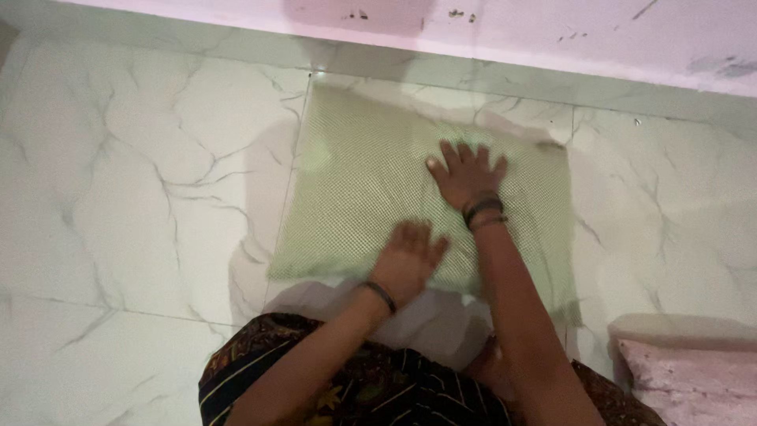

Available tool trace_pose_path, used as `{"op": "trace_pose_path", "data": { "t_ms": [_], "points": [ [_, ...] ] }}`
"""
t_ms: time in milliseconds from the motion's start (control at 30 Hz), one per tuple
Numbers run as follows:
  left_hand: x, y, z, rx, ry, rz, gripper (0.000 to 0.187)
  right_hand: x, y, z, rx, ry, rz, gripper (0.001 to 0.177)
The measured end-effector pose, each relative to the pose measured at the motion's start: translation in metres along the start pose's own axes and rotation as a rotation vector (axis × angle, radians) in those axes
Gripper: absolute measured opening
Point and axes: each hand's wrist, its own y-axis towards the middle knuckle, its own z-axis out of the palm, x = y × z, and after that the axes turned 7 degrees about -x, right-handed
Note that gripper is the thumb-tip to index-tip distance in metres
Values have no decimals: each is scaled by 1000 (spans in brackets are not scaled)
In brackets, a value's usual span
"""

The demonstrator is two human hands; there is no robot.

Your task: The person sits on the floor and places a white pillow into a green patterned pillowcase. They adjust the fabric, tuck the corners, and smooth the surface before placing the finished pillow next to another one.

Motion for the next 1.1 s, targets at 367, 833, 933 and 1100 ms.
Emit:
{"op": "trace_pose_path", "data": {
  "t_ms": [367,833,933,1100],
  "points": [
    [-37,-10,-48,474,17,32,93,76,-34,28,166,-18,-401,88],
    [13,-9,-53,304,-322,-13,35,70,-15,66,-5,93,-327,78],
    [39,-22,-55,-398,-672,-487,24,49,-30,76,-201,335,-410,70],
    [92,-9,-45,-404,-306,-798,56,68,-58,65,-333,394,-356,68]
  ]
}}
